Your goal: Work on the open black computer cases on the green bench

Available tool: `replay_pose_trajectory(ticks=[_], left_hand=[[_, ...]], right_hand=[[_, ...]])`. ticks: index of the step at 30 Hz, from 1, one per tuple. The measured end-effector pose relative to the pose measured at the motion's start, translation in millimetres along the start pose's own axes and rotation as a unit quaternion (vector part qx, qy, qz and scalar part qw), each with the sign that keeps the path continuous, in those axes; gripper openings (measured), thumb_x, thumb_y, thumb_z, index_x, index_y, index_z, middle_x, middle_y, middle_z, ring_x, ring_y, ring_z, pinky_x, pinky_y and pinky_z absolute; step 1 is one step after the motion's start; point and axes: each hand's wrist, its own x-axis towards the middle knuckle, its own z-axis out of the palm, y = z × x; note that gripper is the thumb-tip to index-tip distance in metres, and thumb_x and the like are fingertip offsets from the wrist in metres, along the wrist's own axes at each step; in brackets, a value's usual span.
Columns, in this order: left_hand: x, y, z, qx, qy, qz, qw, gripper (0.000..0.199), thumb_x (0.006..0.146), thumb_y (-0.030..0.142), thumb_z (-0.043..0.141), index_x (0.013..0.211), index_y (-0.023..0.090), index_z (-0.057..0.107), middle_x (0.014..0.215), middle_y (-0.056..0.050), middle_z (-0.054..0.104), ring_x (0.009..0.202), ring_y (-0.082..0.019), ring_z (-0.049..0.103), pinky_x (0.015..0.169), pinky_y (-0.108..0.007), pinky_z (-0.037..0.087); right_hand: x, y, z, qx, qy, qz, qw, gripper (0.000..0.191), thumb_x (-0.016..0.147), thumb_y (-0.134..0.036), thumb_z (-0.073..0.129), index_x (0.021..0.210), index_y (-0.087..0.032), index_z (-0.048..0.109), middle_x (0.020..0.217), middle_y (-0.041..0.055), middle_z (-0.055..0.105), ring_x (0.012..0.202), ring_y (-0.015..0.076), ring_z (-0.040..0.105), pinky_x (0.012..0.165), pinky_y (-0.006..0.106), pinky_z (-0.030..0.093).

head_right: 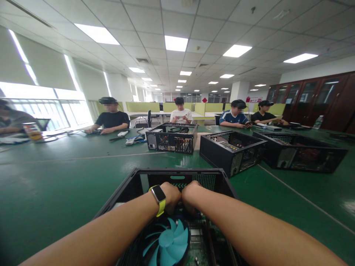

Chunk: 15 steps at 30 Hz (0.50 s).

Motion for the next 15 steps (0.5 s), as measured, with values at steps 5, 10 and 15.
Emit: replay_pose_trajectory(ticks=[5, 10, 15], left_hand=[[1, 1, 2.1, 0.004, -0.003, -0.003, 1.0, 0.061, 0.048, 0.016, 0.078, 0.107, 0.013, 0.064, 0.108, -0.014, 0.066, 0.095, -0.031, 0.062, 0.079, -0.044, 0.054], [2, 2, 3.5, 0.011, 0.0, -0.006, 1.0, 0.061, 0.047, 0.016, 0.079, 0.106, 0.013, 0.065, 0.102, -0.015, 0.068, 0.091, -0.031, 0.063, 0.077, -0.044, 0.055], [4, 3, 6.6, 0.015, 0.012, -0.006, 1.0, 0.059, 0.046, 0.016, 0.08, 0.103, 0.013, 0.065, 0.102, -0.014, 0.068, 0.091, -0.03, 0.063, 0.079, -0.044, 0.054]], right_hand=[[-5, -4, -5, -0.065, -0.088, 0.037, 0.993, 0.039, 0.051, -0.042, 0.078, 0.084, -0.025, 0.068, 0.103, 0.004, 0.064, 0.097, 0.0305, 0.061, 0.079, 0.046, 0.051], [-2, -5, -1, -0.057, -0.077, 0.045, 0.994, 0.032, 0.05, -0.043, 0.078, 0.074, -0.024, 0.068, 0.095, 0.0043, 0.066, 0.092, 0.0295, 0.062, 0.08, 0.046, 0.05], [9, -1, 13, 0.008, 0.015, 0.052, 0.999, 0.027, 0.052, -0.047, 0.076, 0.052, -0.023, 0.063, 0.069, 0.0031, 0.064, 0.081, 0.026, 0.065, 0.078, 0.042, 0.051]])
